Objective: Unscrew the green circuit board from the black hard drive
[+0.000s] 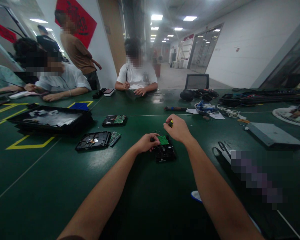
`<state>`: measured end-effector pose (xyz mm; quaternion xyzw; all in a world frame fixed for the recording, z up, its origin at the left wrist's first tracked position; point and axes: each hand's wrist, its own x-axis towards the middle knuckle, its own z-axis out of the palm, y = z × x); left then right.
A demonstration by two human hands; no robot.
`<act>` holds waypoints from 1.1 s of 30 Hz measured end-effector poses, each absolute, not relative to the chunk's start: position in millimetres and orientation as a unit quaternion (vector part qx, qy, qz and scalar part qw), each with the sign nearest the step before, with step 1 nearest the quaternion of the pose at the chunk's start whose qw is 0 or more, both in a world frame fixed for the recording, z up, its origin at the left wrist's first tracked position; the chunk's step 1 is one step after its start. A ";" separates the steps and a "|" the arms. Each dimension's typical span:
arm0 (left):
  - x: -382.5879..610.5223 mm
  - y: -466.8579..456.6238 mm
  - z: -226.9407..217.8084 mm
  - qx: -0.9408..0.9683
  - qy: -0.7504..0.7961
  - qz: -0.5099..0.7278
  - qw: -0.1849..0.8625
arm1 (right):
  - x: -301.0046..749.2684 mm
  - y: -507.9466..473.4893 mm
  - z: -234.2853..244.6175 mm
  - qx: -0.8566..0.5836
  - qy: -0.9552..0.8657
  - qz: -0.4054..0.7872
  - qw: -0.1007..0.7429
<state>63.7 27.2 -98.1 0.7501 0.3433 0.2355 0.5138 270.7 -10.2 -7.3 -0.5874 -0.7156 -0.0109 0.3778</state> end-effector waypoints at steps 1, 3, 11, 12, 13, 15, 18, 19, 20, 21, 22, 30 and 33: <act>63.6 27.1 -97.9 0.751 0.341 0.235 0.514 | 270.8 -10.6 -6.6 -0.586 -0.718 -0.006 0.375; 63.5 27.0 -97.7 0.753 0.337 0.235 0.515 | 270.3 -11.6 -4.9 -0.586 -0.724 0.000 0.363; 64.0 27.8 -100.6 0.754 0.340 0.233 0.512 | 260.6 -18.1 1.2 -0.616 -0.734 -0.033 0.286; 64.1 27.8 -100.9 0.754 0.342 0.232 0.511 | 259.9 -19.5 3.3 -0.616 -0.733 -0.038 0.285; 64.1 27.7 -101.2 0.754 0.344 0.230 0.510 | 259.7 -21.1 6.0 -0.616 -0.732 -0.043 0.288; 64.2 27.7 -101.9 0.753 0.346 0.231 0.510 | 260.4 -24.4 13.0 -0.614 -0.726 -0.060 0.305; 64.2 28.3 -103.1 0.749 0.347 0.235 0.513 | 264.4 -27.8 22.7 -0.626 -0.701 -0.085 0.332; 64.2 28.6 -103.4 0.748 0.348 0.235 0.514 | 266.5 -28.0 24.5 -0.636 -0.692 -0.089 0.331; 64.2 29.0 -103.7 0.748 0.349 0.235 0.514 | 268.9 -27.5 25.2 -0.649 -0.682 -0.093 0.323; 64.1 29.4 -103.9 0.748 0.350 0.233 0.514 | 271.6 -26.3 24.8 -0.663 -0.675 -0.096 0.310; 64.1 29.8 -104.0 0.748 0.350 0.232 0.513 | 274.5 -24.7 23.4 -0.675 -0.671 -0.098 0.291; 62.6 32.5 -108.6 0.752 0.336 0.239 0.515 | 295.3 -12.3 8.0 -0.685 -0.709 -0.006 0.171; 61.8 32.4 -107.7 0.754 0.325 0.242 0.517 | 298.3 -11.5 5.8 -0.676 -0.716 0.043 0.166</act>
